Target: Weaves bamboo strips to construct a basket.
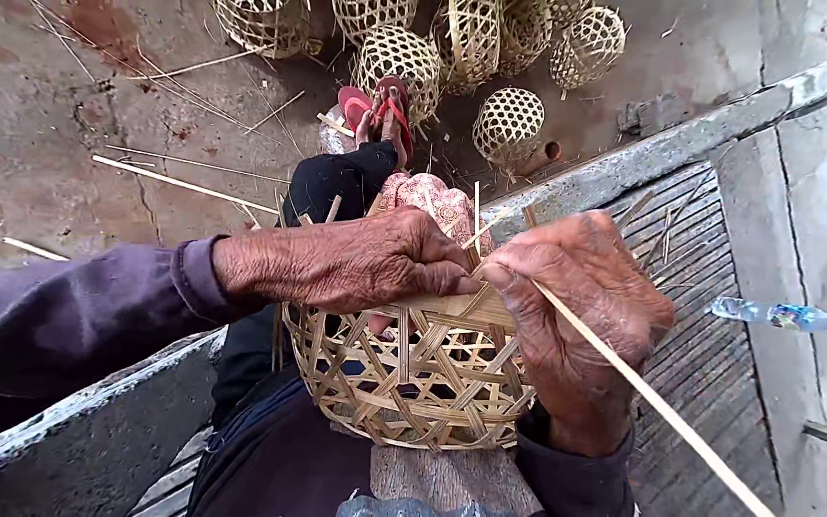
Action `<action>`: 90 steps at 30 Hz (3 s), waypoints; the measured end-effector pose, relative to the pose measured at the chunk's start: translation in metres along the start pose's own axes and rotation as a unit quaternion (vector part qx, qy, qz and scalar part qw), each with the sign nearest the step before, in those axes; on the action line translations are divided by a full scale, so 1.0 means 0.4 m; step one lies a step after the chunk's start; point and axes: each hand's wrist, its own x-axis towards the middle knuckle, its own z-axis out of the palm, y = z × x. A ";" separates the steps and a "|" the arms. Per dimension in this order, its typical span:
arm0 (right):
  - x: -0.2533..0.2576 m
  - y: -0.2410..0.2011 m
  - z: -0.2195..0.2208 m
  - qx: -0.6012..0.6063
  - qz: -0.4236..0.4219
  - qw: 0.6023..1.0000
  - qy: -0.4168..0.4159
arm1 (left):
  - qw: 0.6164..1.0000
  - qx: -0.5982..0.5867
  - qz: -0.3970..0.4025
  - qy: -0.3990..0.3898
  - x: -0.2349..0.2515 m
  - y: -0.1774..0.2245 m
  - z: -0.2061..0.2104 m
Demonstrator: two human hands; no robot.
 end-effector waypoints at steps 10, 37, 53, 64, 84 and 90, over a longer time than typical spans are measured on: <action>0.000 -0.015 -0.004 -0.088 0.047 0.995 0.008 | 0.984 0.109 0.135 0.037 -0.002 -0.001 0.026; -0.107 -0.030 -0.110 -0.066 0.108 0.983 0.134 | 0.947 0.226 0.203 0.107 0.067 0.048 0.050; -0.040 0.006 -0.035 0.219 0.073 0.965 0.124 | 0.924 0.308 0.220 0.054 0.068 0.017 0.032; -0.040 0.001 0.026 0.167 0.109 0.968 0.150 | 0.924 0.311 0.206 0.079 0.042 -0.029 0.069; -0.191 0.075 -0.076 0.485 0.262 0.784 0.287 | 0.908 0.273 0.255 0.188 0.045 -0.002 0.059; -0.173 0.060 -0.124 0.322 0.036 0.916 0.236 | 0.948 0.138 0.270 0.101 0.053 0.061 0.013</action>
